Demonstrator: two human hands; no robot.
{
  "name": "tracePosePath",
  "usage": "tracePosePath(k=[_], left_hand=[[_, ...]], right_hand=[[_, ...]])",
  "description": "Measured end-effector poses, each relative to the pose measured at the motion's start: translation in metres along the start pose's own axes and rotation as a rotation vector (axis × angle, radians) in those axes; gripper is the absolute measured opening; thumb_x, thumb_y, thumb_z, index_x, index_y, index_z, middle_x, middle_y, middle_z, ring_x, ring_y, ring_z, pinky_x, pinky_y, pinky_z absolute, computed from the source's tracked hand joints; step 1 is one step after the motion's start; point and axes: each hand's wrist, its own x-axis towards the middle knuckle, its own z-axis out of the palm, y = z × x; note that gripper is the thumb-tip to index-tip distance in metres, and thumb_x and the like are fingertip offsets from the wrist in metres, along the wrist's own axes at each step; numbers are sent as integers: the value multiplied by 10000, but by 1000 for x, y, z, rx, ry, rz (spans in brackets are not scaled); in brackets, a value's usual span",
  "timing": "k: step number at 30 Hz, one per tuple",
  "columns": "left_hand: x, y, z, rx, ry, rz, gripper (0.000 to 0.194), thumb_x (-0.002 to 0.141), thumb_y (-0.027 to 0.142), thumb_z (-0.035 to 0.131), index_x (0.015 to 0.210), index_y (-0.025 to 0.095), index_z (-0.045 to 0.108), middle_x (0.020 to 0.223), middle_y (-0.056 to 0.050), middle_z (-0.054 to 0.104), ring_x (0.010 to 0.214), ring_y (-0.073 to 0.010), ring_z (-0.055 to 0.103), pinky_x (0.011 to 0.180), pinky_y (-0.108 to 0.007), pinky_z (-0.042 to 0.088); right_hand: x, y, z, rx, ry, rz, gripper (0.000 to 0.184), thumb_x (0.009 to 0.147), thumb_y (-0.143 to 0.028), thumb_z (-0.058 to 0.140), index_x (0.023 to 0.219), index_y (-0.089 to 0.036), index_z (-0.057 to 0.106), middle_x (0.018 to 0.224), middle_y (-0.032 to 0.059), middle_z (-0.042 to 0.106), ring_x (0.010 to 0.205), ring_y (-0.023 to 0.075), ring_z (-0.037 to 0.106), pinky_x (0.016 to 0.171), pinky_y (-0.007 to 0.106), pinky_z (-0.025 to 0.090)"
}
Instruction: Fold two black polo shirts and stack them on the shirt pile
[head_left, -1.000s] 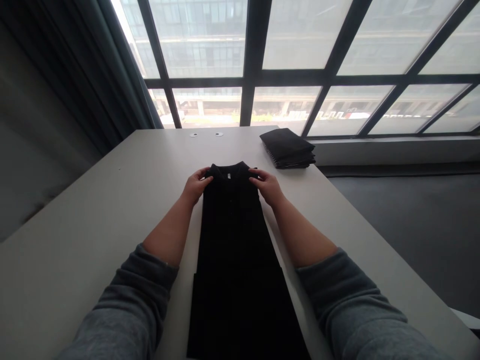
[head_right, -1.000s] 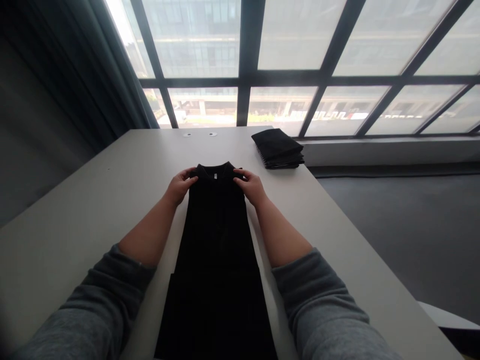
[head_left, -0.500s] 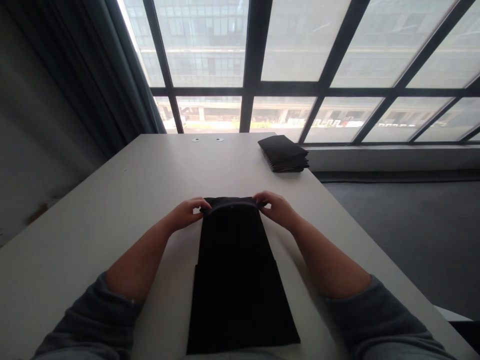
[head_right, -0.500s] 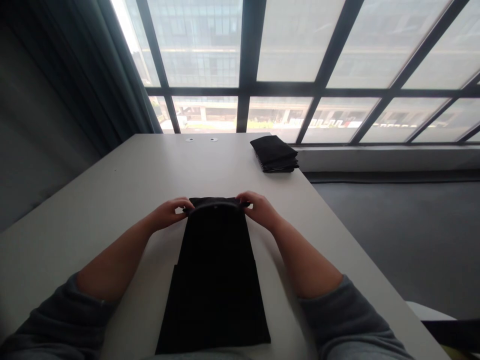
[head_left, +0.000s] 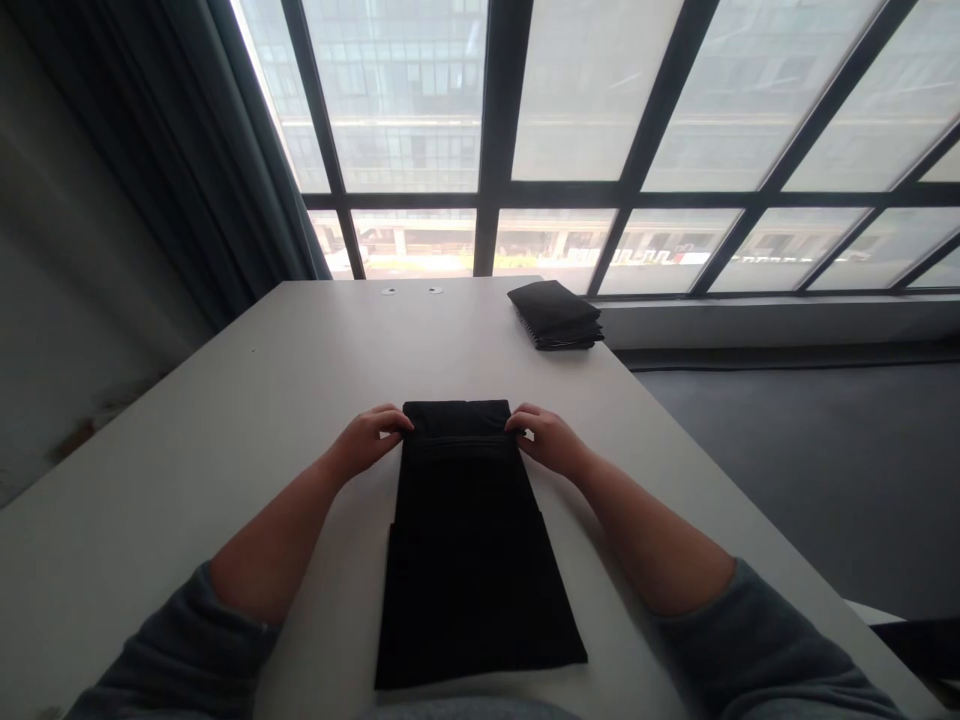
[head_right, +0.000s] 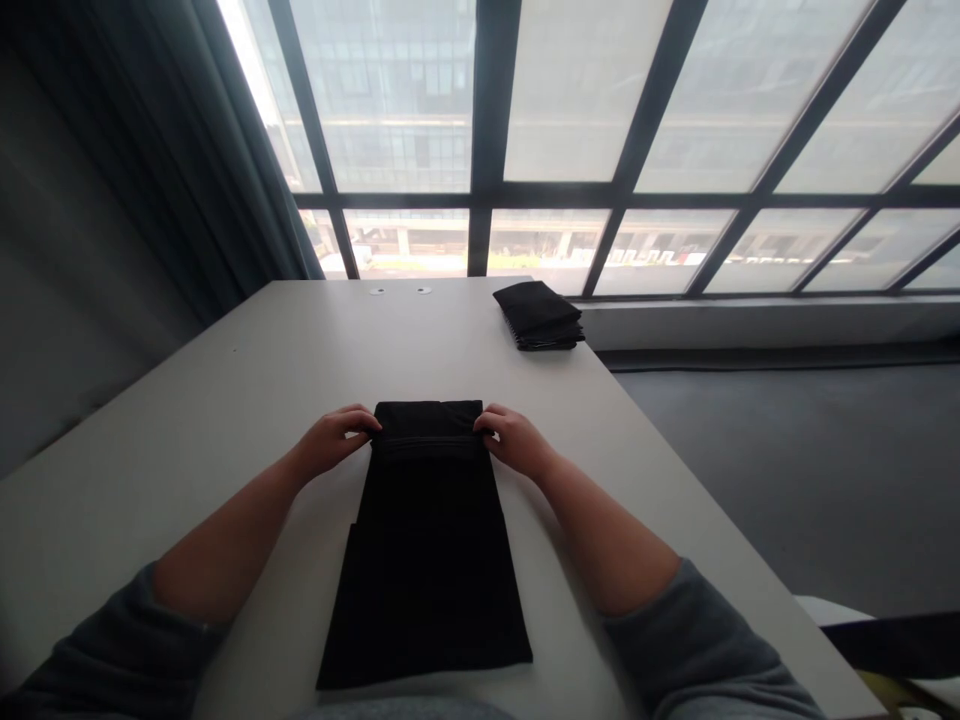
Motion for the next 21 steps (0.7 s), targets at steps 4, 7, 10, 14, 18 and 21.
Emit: tracePosePath(k=[4, 7, 10, 14, 18, 21], left_hand=[[-4, -5, 1, -20, -109, -24, 169, 857, 236, 603, 926, 222, 757, 978, -38, 708, 856, -160, 683, 815, -281, 575], [-4, -6, 1, -62, -114, -32, 149, 867, 234, 612, 921, 216, 750, 977, -41, 702, 841, -154, 672, 778, -267, 560], [-4, -7, 0, -131, -47, -40, 118, 878, 245, 640, 933, 205, 736, 969, -46, 694, 847, -157, 661, 775, -268, 551], [-4, -6, -1, -96, -157, -36, 127, 874, 247, 630, 914, 206, 743, 953, -45, 700, 837, -159, 668, 774, -263, 550], [-5, 1, -4, 14, -296, -13, 232, 829, 197, 582, 947, 221, 781, 1003, -48, 738, 871, -169, 684, 797, -260, 550], [-3, 6, -5, -6, -316, -66, 315, 844, 199, 530, 1020, 220, 790, 1022, -44, 773, 948, -189, 716, 864, -280, 566]], right_hand=[[-2, 1, -1, 6, -71, 8, 267, 815, -44, 551, 959, -200, 713, 990, 42, 681, 839, 159, 649, 811, 277, 514], [-2, 1, -4, 15, -71, -8, 244, 814, -58, 547, 942, -199, 699, 961, 39, 678, 831, 160, 643, 803, 276, 506], [-2, 0, -6, 51, -32, -21, 217, 809, -76, 552, 927, -203, 683, 942, 34, 674, 826, 160, 640, 807, 278, 504], [-2, 0, -7, 67, -131, -25, 243, 778, -60, 549, 926, -201, 681, 937, 27, 670, 822, 156, 633, 790, 268, 495], [-3, 1, -9, 6, -200, -30, 327, 744, -24, 535, 962, -198, 706, 980, 41, 684, 877, 176, 636, 823, 283, 498], [0, 4, -10, 13, -155, -11, 380, 730, -5, 500, 960, -202, 731, 1014, 50, 711, 958, 193, 656, 903, 305, 512]])
